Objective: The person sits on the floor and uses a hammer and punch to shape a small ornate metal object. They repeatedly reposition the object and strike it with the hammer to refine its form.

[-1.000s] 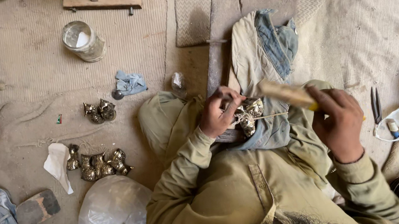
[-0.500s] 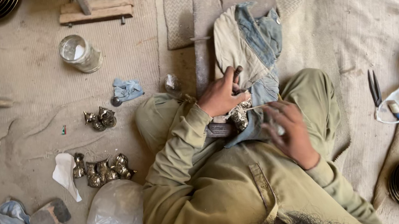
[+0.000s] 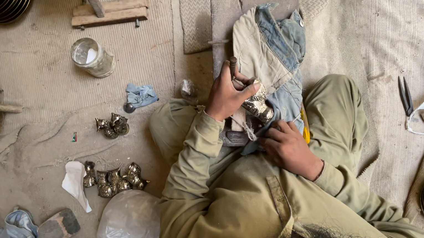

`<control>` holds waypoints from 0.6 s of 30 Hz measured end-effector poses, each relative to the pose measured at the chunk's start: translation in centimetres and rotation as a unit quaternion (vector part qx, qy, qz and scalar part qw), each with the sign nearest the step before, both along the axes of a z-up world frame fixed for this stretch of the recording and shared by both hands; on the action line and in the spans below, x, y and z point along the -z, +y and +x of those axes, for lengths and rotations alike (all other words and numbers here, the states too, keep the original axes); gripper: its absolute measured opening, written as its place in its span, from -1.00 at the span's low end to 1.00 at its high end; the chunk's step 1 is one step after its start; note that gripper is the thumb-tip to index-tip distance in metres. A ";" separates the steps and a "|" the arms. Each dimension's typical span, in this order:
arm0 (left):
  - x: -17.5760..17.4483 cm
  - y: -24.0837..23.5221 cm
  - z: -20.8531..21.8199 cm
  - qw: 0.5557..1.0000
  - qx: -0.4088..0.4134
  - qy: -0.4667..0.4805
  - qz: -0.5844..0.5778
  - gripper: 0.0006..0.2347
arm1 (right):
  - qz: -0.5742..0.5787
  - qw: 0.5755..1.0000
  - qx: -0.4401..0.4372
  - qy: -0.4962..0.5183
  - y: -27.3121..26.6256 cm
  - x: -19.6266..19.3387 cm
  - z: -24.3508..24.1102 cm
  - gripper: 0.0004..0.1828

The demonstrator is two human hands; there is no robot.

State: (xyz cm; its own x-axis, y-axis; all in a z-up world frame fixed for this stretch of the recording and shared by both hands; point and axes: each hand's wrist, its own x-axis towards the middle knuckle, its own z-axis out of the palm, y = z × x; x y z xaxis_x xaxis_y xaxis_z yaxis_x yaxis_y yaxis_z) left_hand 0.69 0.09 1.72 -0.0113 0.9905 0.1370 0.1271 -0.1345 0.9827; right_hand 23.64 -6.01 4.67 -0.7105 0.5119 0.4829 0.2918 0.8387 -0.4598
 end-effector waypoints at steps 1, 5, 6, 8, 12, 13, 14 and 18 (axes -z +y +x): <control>0.0 0.1 -0.3 1.000 0.013 0.016 0.006 -0.49 | -0.013 1.000 0.002 0.010 -0.2 0.4 0.1 -0.80; -0.4 0.3 -0.9 0.997 0.061 -0.026 0.038 -0.54 | -0.261 0.926 0.166 0.215 0.0 1.3 0.5 -0.76; -0.5 0.3 -0.8 0.994 0.077 -0.063 0.046 -0.55 | -0.324 0.904 0.148 0.235 0.2 1.3 0.6 -0.65; -1.2 0.4 -0.3 0.991 0.091 -0.077 0.060 -0.57 | -0.393 0.882 0.129 0.226 1.1 1.1 0.7 -0.51; -3.6 -0.1 -0.6 0.989 0.061 0.055 0.122 -0.59 | -0.373 0.913 0.159 0.048 2.6 0.3 0.0 -0.31; -4.1 -0.2 -1.0 0.988 0.068 0.098 0.100 -0.62 | -0.355 0.918 0.175 -0.012 2.7 0.1 -0.1 -0.25; -4.6 -0.5 -1.7 0.985 0.071 0.139 0.078 -0.63 | -0.356 0.909 0.196 -0.088 2.9 -0.1 -0.1 -0.28; -5.0 -0.3 -2.8 0.984 0.127 -0.060 0.110 -0.61 | -0.293 0.936 0.189 -0.054 3.5 0.2 -0.3 -0.31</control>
State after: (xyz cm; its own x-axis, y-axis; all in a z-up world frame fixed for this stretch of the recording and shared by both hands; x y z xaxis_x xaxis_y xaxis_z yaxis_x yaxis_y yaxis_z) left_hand -2.14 -0.20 6.69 0.2027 0.9105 0.3604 -0.0535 -0.3572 0.9325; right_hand 23.31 -2.52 4.47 -0.4535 0.8909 -0.0239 0.5879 0.2788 -0.7594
